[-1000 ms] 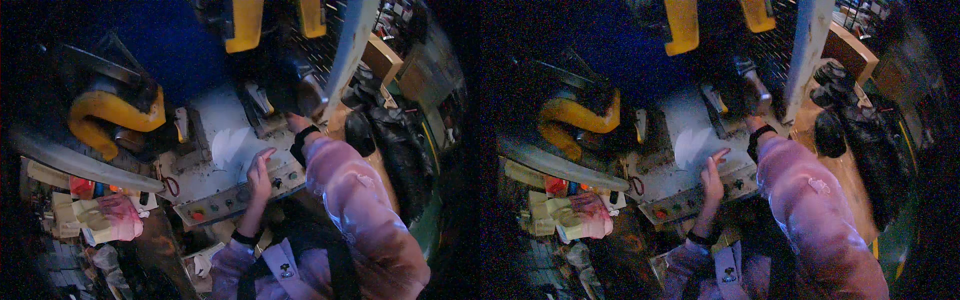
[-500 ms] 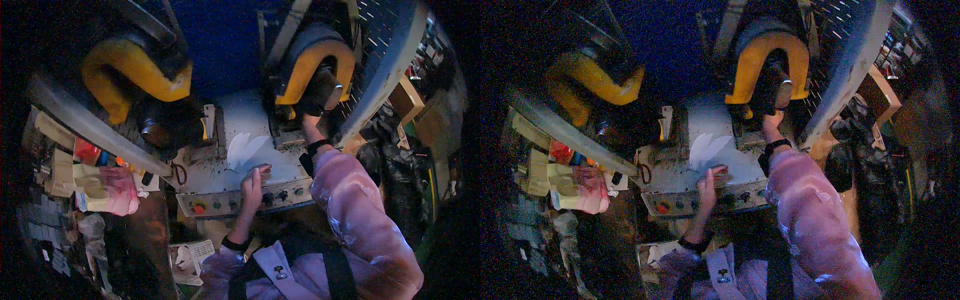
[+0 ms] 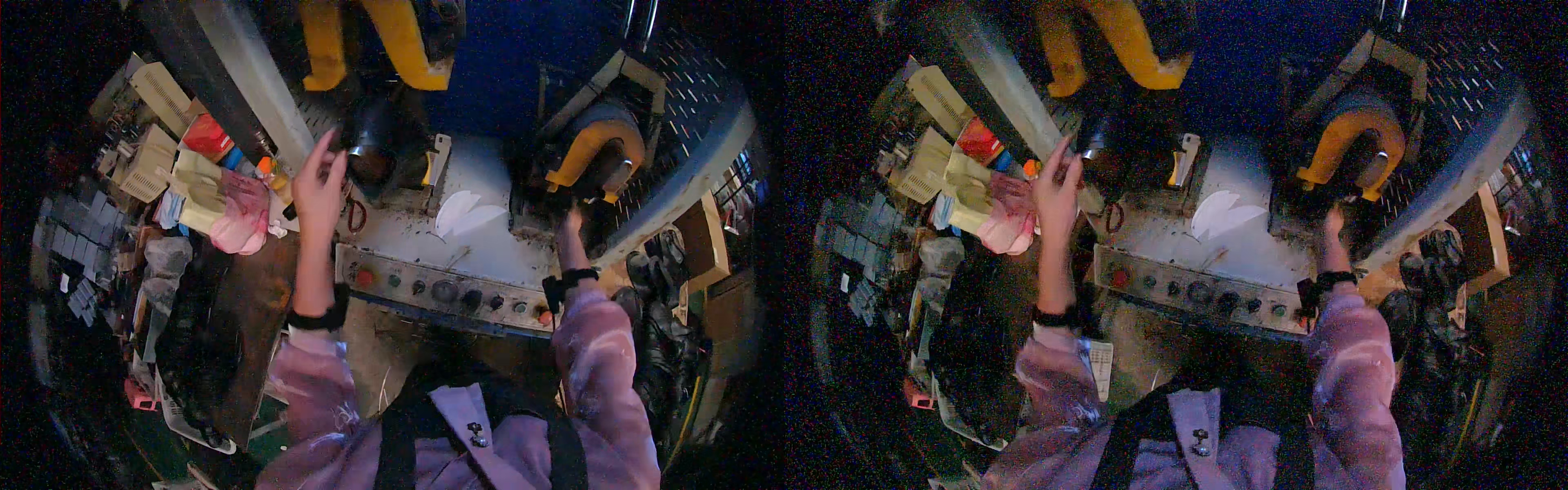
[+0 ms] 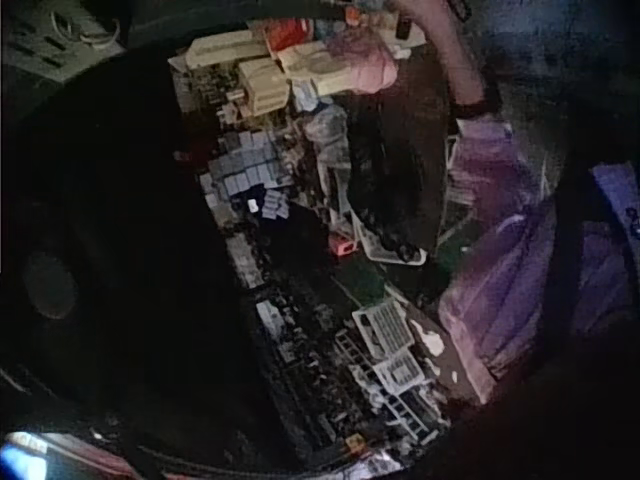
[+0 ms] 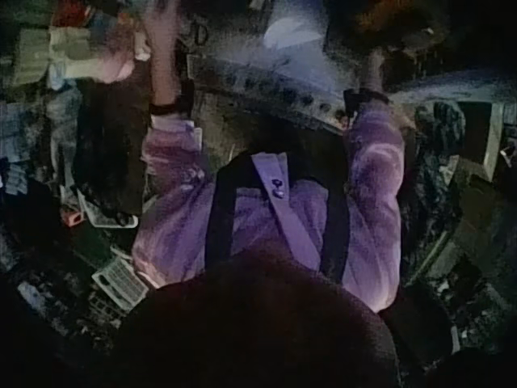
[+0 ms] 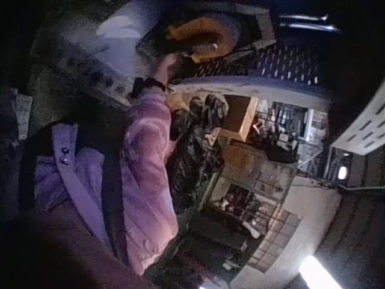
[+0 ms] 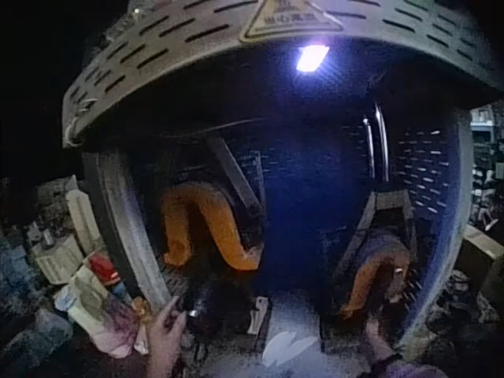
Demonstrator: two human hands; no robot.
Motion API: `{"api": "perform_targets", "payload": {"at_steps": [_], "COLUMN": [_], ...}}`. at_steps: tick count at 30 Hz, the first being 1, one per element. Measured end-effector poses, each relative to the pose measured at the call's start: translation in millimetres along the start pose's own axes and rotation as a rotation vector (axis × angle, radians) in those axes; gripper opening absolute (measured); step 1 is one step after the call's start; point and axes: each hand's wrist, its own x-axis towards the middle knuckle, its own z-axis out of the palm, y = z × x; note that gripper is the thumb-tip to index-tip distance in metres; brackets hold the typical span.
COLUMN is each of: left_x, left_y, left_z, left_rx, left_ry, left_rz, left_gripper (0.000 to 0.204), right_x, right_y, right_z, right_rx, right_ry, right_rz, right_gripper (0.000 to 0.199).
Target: Shape the heel and counter of shoes using a heel-shaping machine.
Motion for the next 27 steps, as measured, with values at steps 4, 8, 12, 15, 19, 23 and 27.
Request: {"api": "perform_targets", "payload": {"at_steps": [4,8,12,15,19,23,27], "left_x": [16,-51,-140,-178,-220,-278,-325], "left_y": [3,20,59,80,98,122,145], "left_z": [-8,-32,-55,-39,-7,27,70], "left_rx": [0.221,0.266,0.28,0.016,-0.112,-0.31,-0.266], "left_ry": [-0.028,0.057,-0.16,-0.516,-0.762,-0.791,-0.868], "left_rz": [0.304,0.383,0.746,0.855,0.894,0.595,0.697], "left_gripper": [0.027,0.03,0.039,0.033,0.033,0.035,0.031], "right_x": [-130,-264,-345,-387,-401,-411,-407], "right_y": [-6,-54,-109,-128,-139,-171,-208], "right_z": [16,88,144,136,91,17,-61], "right_rx": [-0.032,-0.138,-0.164,-0.289,-0.108,0.177,0.285], "right_ry": [-0.252,-0.381,-0.753,-0.497,-0.637,-0.473,-0.396], "right_rz": [0.261,0.366,0.33,0.731,0.754,0.561,0.4], "right_gripper": [0.034,0.035,0.046,0.033,0.031,0.033,0.039]}}
